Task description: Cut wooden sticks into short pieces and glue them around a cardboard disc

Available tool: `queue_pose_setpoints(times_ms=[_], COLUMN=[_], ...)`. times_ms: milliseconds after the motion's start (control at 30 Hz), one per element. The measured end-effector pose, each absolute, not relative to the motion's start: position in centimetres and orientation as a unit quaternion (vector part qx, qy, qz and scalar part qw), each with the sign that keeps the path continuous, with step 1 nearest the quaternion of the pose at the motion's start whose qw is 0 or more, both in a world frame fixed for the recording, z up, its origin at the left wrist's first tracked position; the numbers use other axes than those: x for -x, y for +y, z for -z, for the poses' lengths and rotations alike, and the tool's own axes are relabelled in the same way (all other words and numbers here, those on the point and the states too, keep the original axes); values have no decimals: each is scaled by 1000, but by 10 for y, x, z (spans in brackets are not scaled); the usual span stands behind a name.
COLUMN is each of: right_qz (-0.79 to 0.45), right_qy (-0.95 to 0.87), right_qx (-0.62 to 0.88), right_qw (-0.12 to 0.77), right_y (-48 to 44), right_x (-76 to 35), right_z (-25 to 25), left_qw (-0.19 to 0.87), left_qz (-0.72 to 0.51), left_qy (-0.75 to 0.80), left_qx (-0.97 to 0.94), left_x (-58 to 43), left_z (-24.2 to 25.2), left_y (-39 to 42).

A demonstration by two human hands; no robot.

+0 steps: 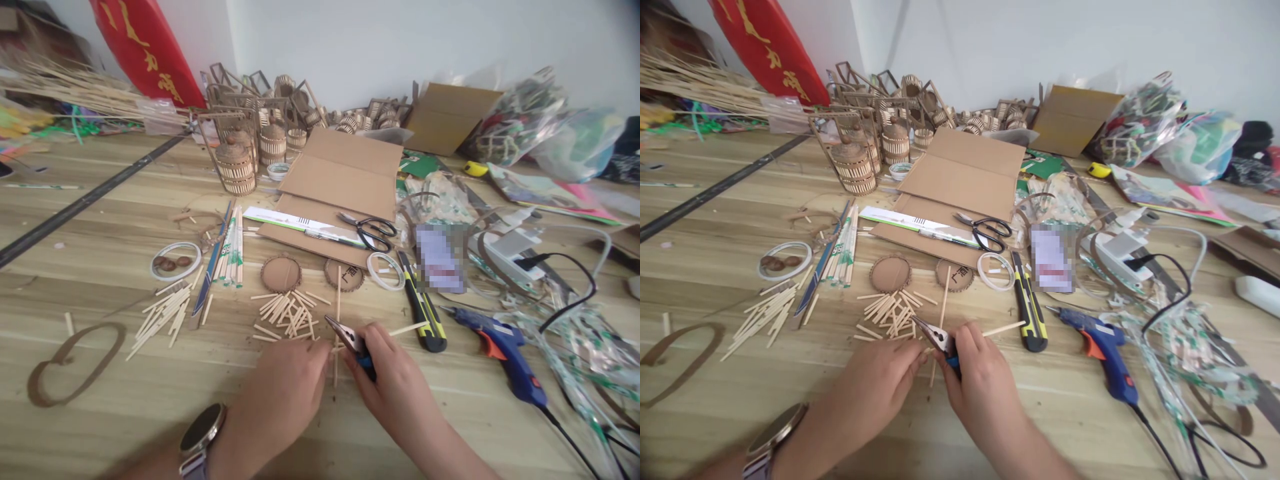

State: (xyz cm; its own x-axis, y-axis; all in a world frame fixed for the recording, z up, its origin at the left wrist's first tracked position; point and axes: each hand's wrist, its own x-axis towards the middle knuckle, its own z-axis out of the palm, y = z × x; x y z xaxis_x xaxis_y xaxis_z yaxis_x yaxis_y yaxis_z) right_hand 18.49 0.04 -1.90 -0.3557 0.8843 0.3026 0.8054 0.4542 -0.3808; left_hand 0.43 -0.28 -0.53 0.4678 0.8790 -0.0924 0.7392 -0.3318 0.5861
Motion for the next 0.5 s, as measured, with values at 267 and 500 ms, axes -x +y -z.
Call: queue_pose_setpoints(times_ms=[267,500], right_qz=[-53,-92], right_qy=[-820,-819], right_qx=[522,523], right_qw=[229,218], right_y=[-3,3], right_x=[-181,-185], right_z=[22,23], left_qw=[232,285], left_qz=[-56,-79], left_qy=[529,517], left_qx=[-815,-804], left_x=[-11,-8], left_z=[-5,-1], left_y=[-6,-1])
